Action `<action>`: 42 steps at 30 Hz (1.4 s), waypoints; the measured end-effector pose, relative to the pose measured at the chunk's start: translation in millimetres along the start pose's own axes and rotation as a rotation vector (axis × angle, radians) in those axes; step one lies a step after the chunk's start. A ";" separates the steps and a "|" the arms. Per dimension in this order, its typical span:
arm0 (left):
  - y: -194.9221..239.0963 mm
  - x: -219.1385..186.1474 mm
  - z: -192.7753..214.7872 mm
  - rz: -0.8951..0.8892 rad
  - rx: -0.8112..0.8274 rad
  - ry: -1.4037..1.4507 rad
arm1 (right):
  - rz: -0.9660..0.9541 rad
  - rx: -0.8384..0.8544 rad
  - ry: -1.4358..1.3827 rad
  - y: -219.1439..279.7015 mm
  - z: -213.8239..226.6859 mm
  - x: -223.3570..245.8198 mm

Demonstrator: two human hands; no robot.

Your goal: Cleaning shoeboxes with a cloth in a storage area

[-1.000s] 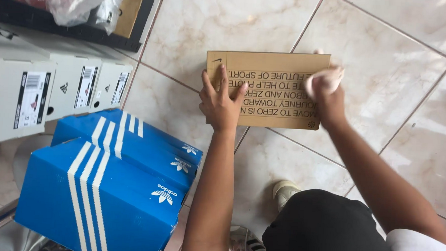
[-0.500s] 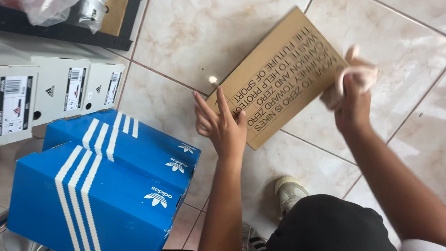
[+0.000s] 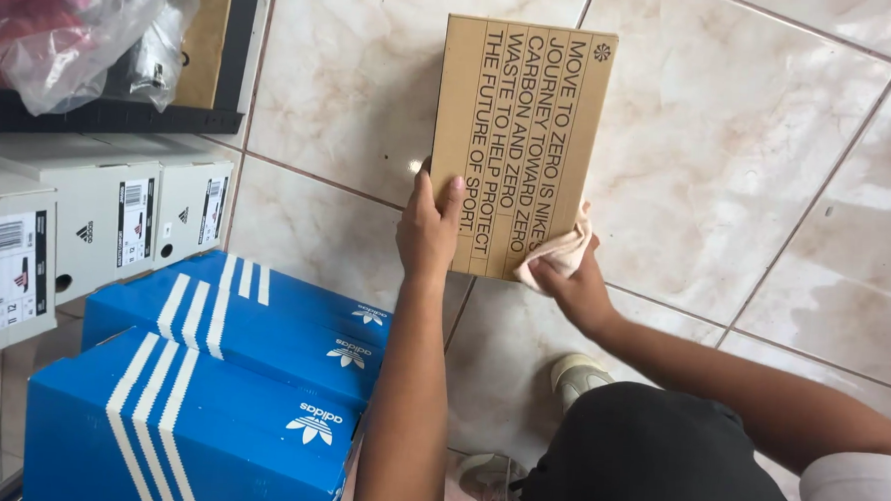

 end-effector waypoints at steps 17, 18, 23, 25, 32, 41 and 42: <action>2.1 23.0 -2.8 0.107 -0.140 0.281 | -0.087 0.040 -0.291 -9.4 13.9 -7.9; 7.6 22.5 -9.8 0.110 -0.143 0.283 | -0.088 0.044 -0.287 3.1 17.7 15.5; 50.1 -4.0 -29.6 0.304 -0.349 0.649 | -0.034 -0.314 -0.982 17.6 64.3 28.2; 63.9 2.2 -64.9 0.328 -0.393 0.647 | -0.074 -0.272 -0.910 23.5 38.3 19.2; 71.1 -19.7 -48.9 0.214 -0.396 0.593 | -0.444 0.318 -0.201 43.3 -18.3 -70.6; 88.6 -7.4 -47.1 0.118 -0.256 0.548 | 0.806 -0.171 1.172 79.0 22.4 130.8; 91.1 -2.7 -52.9 0.116 -0.260 0.549 | 0.811 -0.172 1.172 59.8 13.2 116.0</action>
Point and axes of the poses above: each hand's wrist, its own y-axis away from the middle knuckle, its own z-axis out of the back of the hand, x = y × z, the point moved 10 cm from there along -y, towards the middle knuckle, and after that the axes turned 7 degrees about -z, right-handed, at the moved point
